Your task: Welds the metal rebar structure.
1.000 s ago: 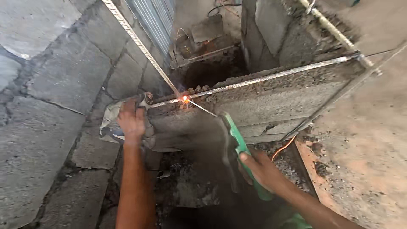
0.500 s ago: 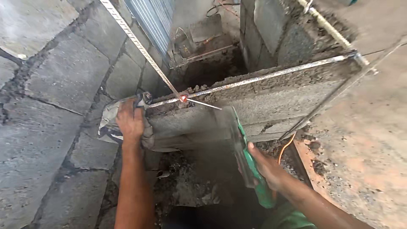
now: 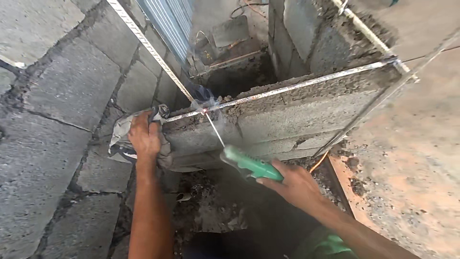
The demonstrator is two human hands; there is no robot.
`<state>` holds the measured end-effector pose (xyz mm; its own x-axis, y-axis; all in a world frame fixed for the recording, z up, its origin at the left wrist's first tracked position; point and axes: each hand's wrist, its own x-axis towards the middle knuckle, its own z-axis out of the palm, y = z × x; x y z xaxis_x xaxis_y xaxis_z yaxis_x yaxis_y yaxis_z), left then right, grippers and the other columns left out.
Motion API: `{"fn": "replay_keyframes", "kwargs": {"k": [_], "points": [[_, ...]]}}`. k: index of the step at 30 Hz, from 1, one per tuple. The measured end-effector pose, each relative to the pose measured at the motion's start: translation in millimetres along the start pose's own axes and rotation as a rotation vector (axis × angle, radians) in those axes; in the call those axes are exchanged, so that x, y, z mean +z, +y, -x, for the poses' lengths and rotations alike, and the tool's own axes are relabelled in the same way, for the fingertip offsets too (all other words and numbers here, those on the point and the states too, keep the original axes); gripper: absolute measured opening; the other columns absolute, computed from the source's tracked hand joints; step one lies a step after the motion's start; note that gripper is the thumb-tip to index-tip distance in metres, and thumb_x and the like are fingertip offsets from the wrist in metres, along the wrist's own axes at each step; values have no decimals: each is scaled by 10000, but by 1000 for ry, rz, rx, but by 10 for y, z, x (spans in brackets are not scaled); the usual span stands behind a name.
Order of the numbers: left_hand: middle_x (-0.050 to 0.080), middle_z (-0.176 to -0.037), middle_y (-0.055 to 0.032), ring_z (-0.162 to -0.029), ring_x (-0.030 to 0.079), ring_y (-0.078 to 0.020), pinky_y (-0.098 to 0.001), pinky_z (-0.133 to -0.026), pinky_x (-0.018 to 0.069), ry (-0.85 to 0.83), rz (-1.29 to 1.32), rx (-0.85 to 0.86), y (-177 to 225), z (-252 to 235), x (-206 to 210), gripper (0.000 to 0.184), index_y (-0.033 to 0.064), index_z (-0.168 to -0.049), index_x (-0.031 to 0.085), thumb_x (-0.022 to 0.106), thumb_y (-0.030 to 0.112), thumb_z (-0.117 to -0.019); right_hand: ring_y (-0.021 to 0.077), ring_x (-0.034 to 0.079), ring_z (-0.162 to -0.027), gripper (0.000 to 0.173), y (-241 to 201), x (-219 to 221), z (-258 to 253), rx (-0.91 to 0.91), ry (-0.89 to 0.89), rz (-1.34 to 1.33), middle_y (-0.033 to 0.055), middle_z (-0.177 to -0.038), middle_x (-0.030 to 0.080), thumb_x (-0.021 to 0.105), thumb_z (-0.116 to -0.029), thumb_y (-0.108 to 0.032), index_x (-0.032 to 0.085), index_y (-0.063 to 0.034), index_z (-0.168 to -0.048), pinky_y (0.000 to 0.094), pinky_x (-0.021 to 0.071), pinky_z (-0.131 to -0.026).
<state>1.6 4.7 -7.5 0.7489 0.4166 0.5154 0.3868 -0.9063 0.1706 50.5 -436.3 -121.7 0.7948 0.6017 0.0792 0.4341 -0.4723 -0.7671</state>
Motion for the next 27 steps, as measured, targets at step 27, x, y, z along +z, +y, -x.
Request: {"fn": "replay_keyframes", "kwargs": {"k": [27], "points": [[653,-1241,-255,-1186,611,-451,-715,-939,432,-3,9,-70,17,59,-8,507,56,-1298,652,378,351,-989,154,572,-462,645,-86,78,30,210,-273,-1034,32,-648,589,528,-921,-744,599,-118,-1064,298,528,-429]]}}
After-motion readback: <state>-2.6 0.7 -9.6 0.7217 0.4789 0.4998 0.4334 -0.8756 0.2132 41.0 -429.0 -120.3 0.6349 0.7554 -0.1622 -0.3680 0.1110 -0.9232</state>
